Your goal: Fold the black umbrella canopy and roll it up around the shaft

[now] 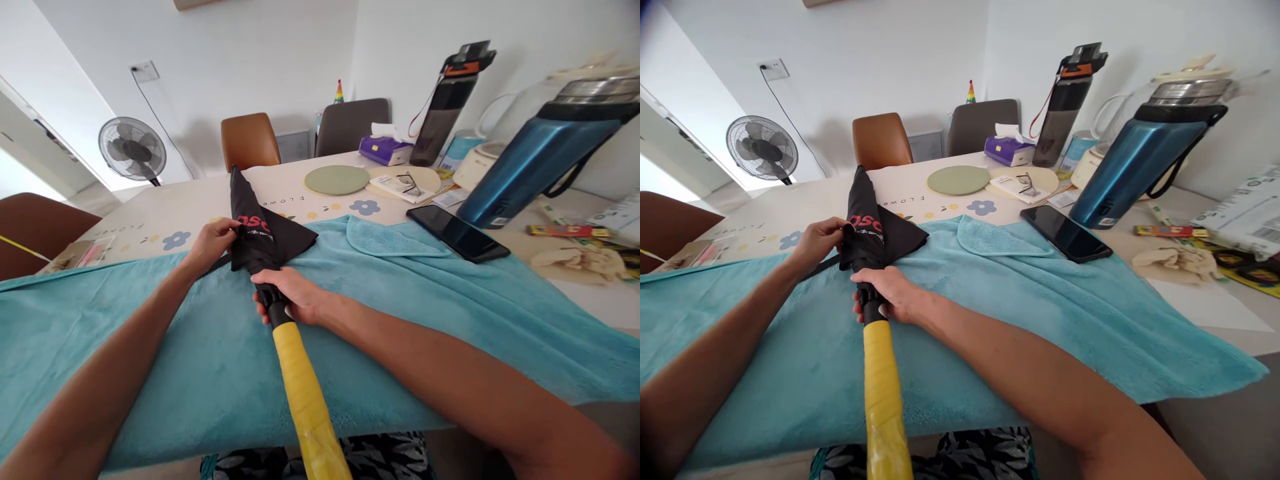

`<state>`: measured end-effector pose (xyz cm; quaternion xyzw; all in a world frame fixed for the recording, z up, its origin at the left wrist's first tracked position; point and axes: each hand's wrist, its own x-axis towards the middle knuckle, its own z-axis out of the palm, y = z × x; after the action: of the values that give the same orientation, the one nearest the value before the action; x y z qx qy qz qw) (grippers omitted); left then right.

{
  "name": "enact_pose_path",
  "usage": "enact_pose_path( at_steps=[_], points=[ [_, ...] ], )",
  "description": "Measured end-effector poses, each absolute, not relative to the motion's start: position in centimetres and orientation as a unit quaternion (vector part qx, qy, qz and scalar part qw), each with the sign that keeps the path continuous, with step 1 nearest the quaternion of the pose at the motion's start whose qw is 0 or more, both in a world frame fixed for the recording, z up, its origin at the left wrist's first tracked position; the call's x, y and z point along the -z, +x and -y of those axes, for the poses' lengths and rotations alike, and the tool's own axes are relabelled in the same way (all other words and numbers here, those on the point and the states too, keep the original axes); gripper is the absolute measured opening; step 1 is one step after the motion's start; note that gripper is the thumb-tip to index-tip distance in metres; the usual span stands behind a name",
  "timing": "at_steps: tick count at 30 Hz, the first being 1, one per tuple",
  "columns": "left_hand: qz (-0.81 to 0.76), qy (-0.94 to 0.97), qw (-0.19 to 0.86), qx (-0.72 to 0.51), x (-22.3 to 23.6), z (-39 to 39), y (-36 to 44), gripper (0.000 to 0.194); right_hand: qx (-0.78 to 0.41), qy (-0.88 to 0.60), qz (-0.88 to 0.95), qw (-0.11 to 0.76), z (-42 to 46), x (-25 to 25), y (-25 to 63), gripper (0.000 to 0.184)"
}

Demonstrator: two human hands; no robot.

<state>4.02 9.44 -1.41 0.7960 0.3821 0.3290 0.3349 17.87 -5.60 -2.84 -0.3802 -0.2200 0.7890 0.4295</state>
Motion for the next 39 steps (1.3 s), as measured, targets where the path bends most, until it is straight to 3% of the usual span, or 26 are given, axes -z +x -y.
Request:
enact_pose_path(
  at_steps=[4, 8, 12, 17, 27, 32, 39],
  points=[
    [-0.376, 0.772, 0.403, -0.315, 1.1, -10.1, 3.7, 0.01, -0.789, -0.385, 0.215, 0.428, 5.5, 2.9, 17.8, 0.011],
    [-0.358, 0.772, 0.455, -0.263, 1.1, -11.1, 2.5, 0.016, -0.779, -0.388, 0.223, 0.44, 5.7, 2.8, 17.7, 0.011],
    [-0.344, 0.86, 0.336, -0.168, 1.4, -11.9, 1.7, 0.021, -0.77, -0.392, 0.238, 0.445, 5.8, 2.7, 17.6, 0.011],
    [-0.293, 0.926, 0.178, -0.161, 1.4, -11.0, 2.3, 0.027, -0.774, -0.397, 0.228, 0.438, 5.8, 2.6, 17.6, 0.01],
    [-0.228, 0.96, 0.021, -0.163, -1.5, -6.8, 4.3, 0.023, -0.784, -0.407, 0.205, 0.422, 5.6, 2.3, 17.7, 0.01],
    [-0.242, 0.959, 0.011, -0.146, -1.2, -6.7, 4.5, 0.021, -0.783, -0.405, 0.209, 0.423, 5.7, 2.3, 17.6, 0.01],
    [-0.308, 0.935, 0.127, -0.122, 0.3, -9.5, 2.8, 0.013, -0.781, -0.402, 0.22, 0.425, 5.7, 2.4, 17.7, 0.011]
  ],
)
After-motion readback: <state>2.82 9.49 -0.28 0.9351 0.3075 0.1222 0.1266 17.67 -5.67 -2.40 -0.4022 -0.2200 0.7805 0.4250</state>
